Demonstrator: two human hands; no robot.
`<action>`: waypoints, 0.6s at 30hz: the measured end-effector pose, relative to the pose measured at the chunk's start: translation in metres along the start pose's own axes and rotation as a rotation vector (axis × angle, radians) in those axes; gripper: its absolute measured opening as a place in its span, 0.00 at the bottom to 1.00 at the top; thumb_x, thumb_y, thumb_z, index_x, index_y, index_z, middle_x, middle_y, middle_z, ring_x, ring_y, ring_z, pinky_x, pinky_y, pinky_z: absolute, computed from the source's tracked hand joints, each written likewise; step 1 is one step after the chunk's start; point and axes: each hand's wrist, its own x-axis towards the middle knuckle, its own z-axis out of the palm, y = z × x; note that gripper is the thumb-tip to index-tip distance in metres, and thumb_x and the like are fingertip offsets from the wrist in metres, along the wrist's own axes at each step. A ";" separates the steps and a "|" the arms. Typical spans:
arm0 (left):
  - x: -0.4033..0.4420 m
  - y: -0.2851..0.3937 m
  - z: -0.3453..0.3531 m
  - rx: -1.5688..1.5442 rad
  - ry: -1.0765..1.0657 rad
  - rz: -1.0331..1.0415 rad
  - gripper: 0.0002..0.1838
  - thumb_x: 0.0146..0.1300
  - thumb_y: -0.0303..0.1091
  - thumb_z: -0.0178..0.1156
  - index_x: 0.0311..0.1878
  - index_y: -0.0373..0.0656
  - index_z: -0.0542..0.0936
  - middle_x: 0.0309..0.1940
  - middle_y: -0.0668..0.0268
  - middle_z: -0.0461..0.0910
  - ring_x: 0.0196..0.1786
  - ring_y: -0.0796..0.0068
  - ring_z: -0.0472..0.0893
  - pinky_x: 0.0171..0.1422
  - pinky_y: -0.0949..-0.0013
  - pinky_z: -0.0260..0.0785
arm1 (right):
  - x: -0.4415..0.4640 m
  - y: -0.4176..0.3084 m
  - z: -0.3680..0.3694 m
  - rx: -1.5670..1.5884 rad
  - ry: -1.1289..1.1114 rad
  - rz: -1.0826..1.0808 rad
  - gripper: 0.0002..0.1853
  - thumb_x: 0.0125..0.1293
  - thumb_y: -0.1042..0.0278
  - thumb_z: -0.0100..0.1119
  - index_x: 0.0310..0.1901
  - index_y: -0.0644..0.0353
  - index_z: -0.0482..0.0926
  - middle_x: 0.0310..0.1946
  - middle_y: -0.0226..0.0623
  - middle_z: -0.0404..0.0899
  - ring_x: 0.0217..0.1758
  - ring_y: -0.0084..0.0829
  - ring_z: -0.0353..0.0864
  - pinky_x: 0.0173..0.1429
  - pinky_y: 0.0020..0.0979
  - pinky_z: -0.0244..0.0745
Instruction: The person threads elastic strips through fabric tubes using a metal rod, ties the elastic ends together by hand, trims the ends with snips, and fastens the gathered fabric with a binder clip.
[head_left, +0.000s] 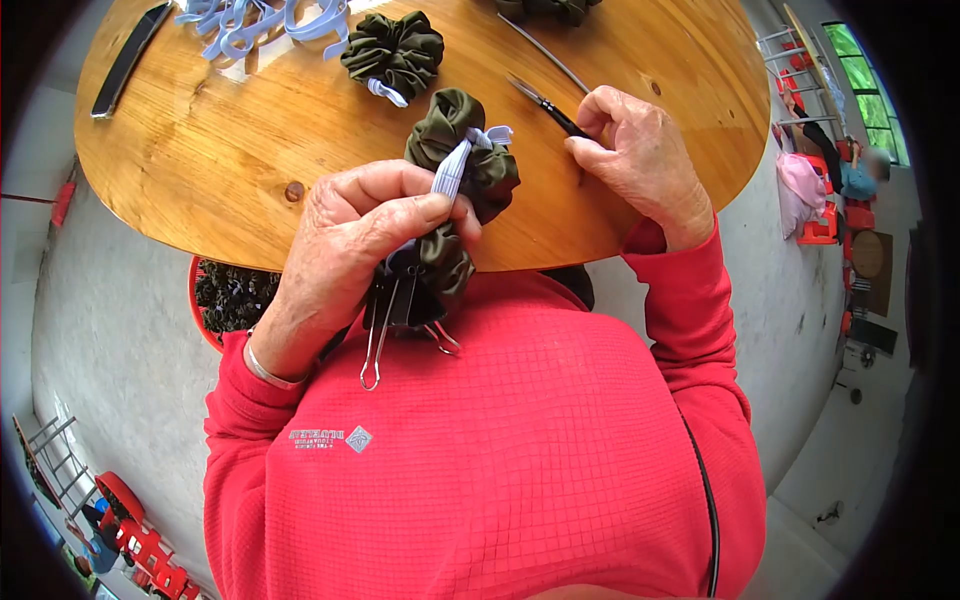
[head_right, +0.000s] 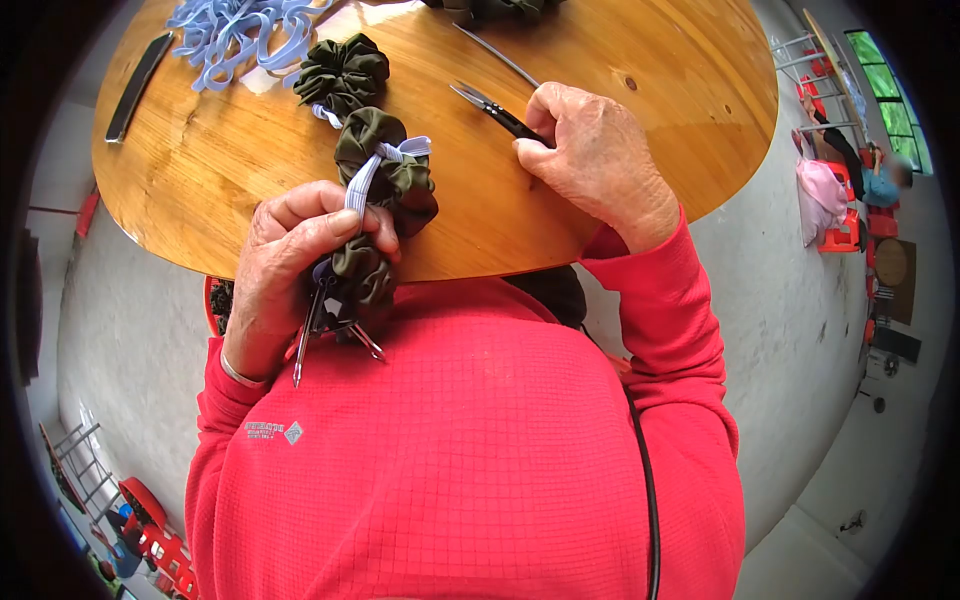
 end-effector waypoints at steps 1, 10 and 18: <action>0.000 -0.001 0.000 0.010 0.002 0.012 0.08 0.62 0.32 0.55 0.34 0.36 0.78 0.30 0.57 0.80 0.31 0.76 0.79 0.37 0.75 0.73 | -0.001 -0.002 -0.001 0.002 -0.030 0.030 0.11 0.46 0.67 0.61 0.31 0.63 0.76 0.24 0.40 0.77 0.29 0.38 0.78 0.36 0.34 0.74; 0.000 -0.004 -0.001 0.047 0.007 0.045 0.08 0.62 0.32 0.55 0.33 0.36 0.78 0.30 0.58 0.80 0.30 0.77 0.79 0.36 0.76 0.73 | 0.001 -0.003 -0.002 -0.035 -0.062 0.005 0.11 0.45 0.69 0.60 0.31 0.64 0.76 0.23 0.41 0.77 0.28 0.38 0.78 0.35 0.35 0.73; 0.001 -0.004 0.000 0.028 -0.006 0.031 0.07 0.62 0.31 0.55 0.33 0.37 0.77 0.31 0.58 0.81 0.30 0.77 0.80 0.36 0.76 0.74 | -0.003 -0.003 -0.006 -0.033 -0.166 0.023 0.09 0.46 0.69 0.59 0.30 0.63 0.76 0.22 0.40 0.77 0.26 0.37 0.77 0.33 0.34 0.72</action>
